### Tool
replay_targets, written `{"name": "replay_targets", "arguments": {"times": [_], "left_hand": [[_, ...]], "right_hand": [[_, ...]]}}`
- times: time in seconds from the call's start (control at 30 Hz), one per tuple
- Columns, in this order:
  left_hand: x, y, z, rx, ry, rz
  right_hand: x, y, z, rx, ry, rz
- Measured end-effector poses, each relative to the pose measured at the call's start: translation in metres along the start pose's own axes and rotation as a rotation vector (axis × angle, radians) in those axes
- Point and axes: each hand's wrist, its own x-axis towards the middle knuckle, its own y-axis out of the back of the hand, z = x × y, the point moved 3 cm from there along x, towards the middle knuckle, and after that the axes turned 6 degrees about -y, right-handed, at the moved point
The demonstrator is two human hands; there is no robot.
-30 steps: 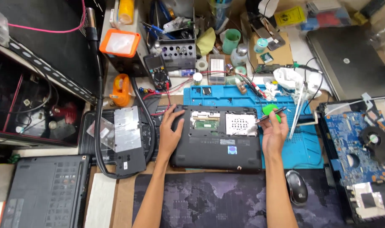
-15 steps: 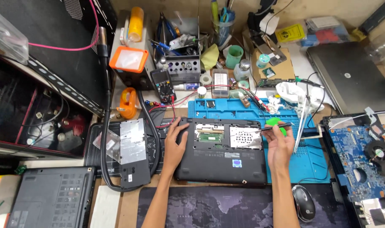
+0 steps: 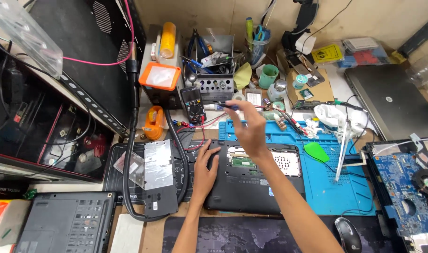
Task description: Disassembling a laptop by removing the back cover, internal plastic components, and the battery
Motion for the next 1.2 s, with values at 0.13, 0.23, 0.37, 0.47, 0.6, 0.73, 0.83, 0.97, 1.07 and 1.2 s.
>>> {"name": "replay_targets", "arguments": {"times": [0.13, 0.23, 0.37, 0.47, 0.6, 0.73, 0.83, 0.97, 1.07, 1.2], "left_hand": [[0.0, -0.001, -0.008, 0.005, -0.02, 0.012], [0.001, 0.0, -0.006, -0.019, -0.016, 0.022], [0.002, 0.0, -0.007, -0.051, 0.058, 0.001], [0.003, 0.0, -0.003, -0.053, 0.059, 0.003], [0.002, 0.0, -0.001, -0.06, 0.066, 0.005], [0.003, 0.001, -0.002, -0.055, 0.081, 0.005], [0.004, -0.001, -0.005, -0.037, 0.079, 0.009], [0.004, -0.001, -0.005, -0.028, 0.074, 0.02], [0.003, -0.001, -0.005, -0.016, 0.067, 0.022], [0.003, -0.002, -0.009, -0.023, 0.061, 0.01]], "right_hand": [[0.001, -0.044, 0.042, -0.182, 0.177, 0.03], [0.005, -0.062, 0.058, -0.228, 0.231, 0.04], [0.014, -0.073, 0.057, -0.276, 0.224, 0.008], [0.02, -0.078, 0.055, -0.295, 0.187, -0.004], [0.02, -0.079, 0.051, -0.325, 0.153, -0.007], [0.017, -0.079, 0.057, -0.32, 0.192, 0.011], [0.017, -0.093, 0.077, -0.381, 0.26, 0.044], [0.018, -0.11, 0.093, -0.416, 0.314, 0.032], [0.019, -0.111, 0.083, -0.527, 0.349, 0.035], [0.006, -0.097, 0.073, -0.538, 0.337, 0.061]]}}
